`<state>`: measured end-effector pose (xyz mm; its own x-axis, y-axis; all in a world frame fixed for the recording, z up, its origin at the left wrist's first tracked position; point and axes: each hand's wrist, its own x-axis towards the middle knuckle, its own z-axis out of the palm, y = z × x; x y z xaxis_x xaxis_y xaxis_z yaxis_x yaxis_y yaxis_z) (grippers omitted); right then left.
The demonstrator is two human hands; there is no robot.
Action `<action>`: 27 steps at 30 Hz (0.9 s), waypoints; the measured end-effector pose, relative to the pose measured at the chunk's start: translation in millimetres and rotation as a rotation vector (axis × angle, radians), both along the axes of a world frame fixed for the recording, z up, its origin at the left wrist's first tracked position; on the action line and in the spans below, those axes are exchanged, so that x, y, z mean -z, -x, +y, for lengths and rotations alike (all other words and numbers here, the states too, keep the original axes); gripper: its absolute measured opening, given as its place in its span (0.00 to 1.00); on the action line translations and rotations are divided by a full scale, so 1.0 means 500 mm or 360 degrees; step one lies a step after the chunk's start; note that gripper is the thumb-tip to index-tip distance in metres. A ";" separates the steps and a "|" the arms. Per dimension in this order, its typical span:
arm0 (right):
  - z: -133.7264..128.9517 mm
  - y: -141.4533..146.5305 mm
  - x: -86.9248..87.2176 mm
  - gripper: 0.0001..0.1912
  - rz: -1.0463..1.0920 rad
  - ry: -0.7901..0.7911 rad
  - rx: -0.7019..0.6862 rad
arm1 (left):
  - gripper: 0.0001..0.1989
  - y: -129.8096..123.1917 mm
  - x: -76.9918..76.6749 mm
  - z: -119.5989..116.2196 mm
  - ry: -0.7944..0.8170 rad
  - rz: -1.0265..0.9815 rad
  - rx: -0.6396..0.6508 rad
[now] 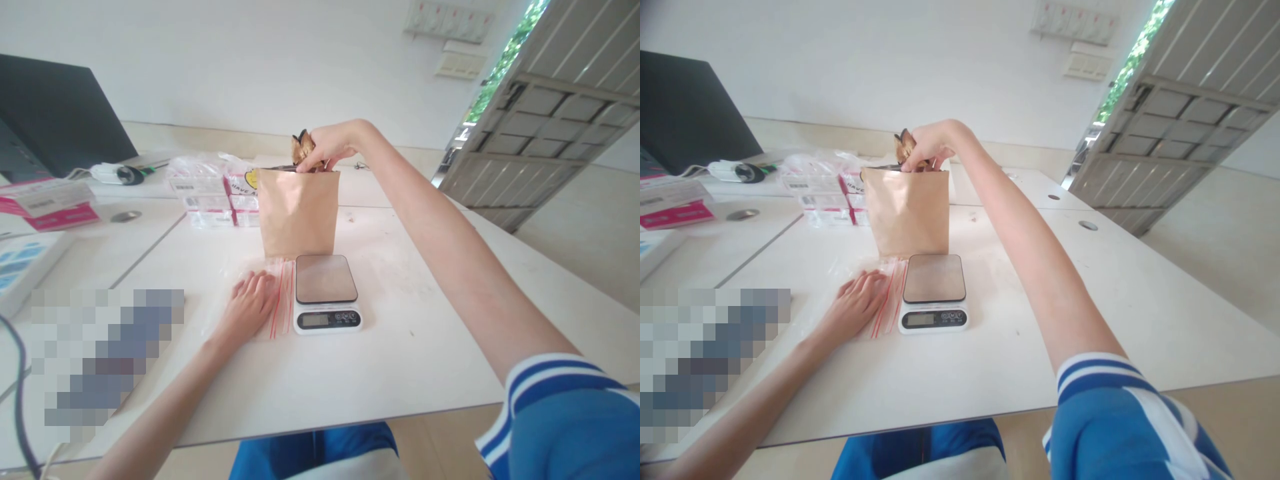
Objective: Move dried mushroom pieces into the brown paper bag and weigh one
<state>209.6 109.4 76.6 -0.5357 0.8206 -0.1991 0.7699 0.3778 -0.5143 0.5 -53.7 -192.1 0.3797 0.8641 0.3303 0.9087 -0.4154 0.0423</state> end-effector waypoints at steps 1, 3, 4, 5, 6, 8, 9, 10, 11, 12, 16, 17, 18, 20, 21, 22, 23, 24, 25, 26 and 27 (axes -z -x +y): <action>0.002 0.001 0.000 0.14 -0.0039 -0.0060 0.0008 | 0.21 0.000 -0.001 0.000 0.0021 0.0013 0.0007; 0.009 0.002 0.002 0.14 -0.0094 -0.0157 0.0009 | 0.20 0.000 -0.004 -0.001 0.0071 0.0046 0.0034; 0.014 0.001 0.004 0.15 -0.0114 -0.0182 -0.0001 | 0.20 0.000 -0.005 -0.001 0.0088 0.0058 0.0046; 0.019 0.000 0.006 0.16 -0.0124 -0.0194 -0.0012 | 0.20 0.000 -0.007 -0.001 0.0094 0.0060 0.0045; 0.024 -0.002 0.007 0.17 -0.0125 -0.0198 -0.0022 | 0.20 0.000 -0.008 -0.002 0.0093 0.0055 0.0039; 0.032 -0.003 0.008 0.19 -0.0120 -0.0191 -0.0020 | 0.21 -0.001 -0.010 -0.003 0.0092 0.0044 0.0028; 0.034 -0.002 0.006 0.19 -0.0126 -0.0188 0.0002 | 0.21 -0.001 -0.011 -0.003 0.0092 0.0037 0.0024; 0.034 0.000 0.003 0.19 -0.0141 -0.0191 0.0039 | 0.21 -0.001 -0.011 -0.003 0.0095 0.0032 0.0025; 0.032 0.003 -0.001 0.18 -0.0163 -0.0190 0.0090 | 0.21 -0.002 -0.011 -0.003 0.0099 0.0032 0.0032; 0.027 0.009 -0.007 0.16 -0.0192 -0.0184 0.0153 | 0.21 -0.002 -0.011 -0.003 0.0097 0.0032 0.0033; -0.016 0.045 -0.034 0.11 -0.0511 -0.0183 0.0282 | 0.21 -0.004 -0.011 -0.004 0.0041 0.0042 0.0017; -0.031 0.057 -0.040 0.10 -0.0669 -0.0225 0.0277 | 0.21 -0.005 -0.012 -0.004 0.0028 0.0058 0.0023; -0.045 0.068 -0.045 0.09 -0.0833 -0.0289 0.0274 | 0.20 -0.005 -0.013 -0.005 0.0017 0.0079 0.0035; -0.074 0.086 -0.050 0.07 -0.1058 -0.0491 0.0336 | 0.20 -0.004 -0.015 -0.005 0.0016 0.0129 0.0063; -0.088 0.090 -0.049 0.07 -0.1090 -0.0613 0.0383 | 0.20 -0.004 -0.016 -0.006 0.0028 0.0148 0.0070; -0.101 0.091 -0.045 0.08 -0.1077 -0.0737 0.0425 | 0.20 -0.004 -0.017 -0.006 0.0044 0.0152 0.0065; -0.115 0.087 -0.038 0.08 -0.1016 -0.0895 0.0458 | 0.20 -0.004 -0.017 -0.005 0.0061 0.0138 0.0046; -0.130 0.079 -0.028 0.09 -0.0923 -0.1092 0.0483 | 0.20 -0.004 -0.018 -0.005 0.0079 0.0111 0.0028; -0.146 0.067 -0.014 0.11 -0.0825 -0.1295 0.0489 | 0.21 -0.004 -0.018 -0.005 0.0093 0.0073 0.0008; -0.164 0.052 0.003 0.13 -0.0688 -0.1559 0.0487 | 0.21 -0.005 -0.018 -0.005 0.0101 0.0026 -0.0014; -0.184 0.033 0.025 0.13 -0.0569 -0.1775 0.0476 | 0.21 -0.006 -0.018 -0.006 0.0109 -0.0021 -0.0037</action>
<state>192.9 17.7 64.2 -0.3547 0.7177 0.5992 0.9348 0.2608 0.2410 3.2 -56.6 -182.9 0.3551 0.8935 0.2749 0.9172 -0.3899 0.0823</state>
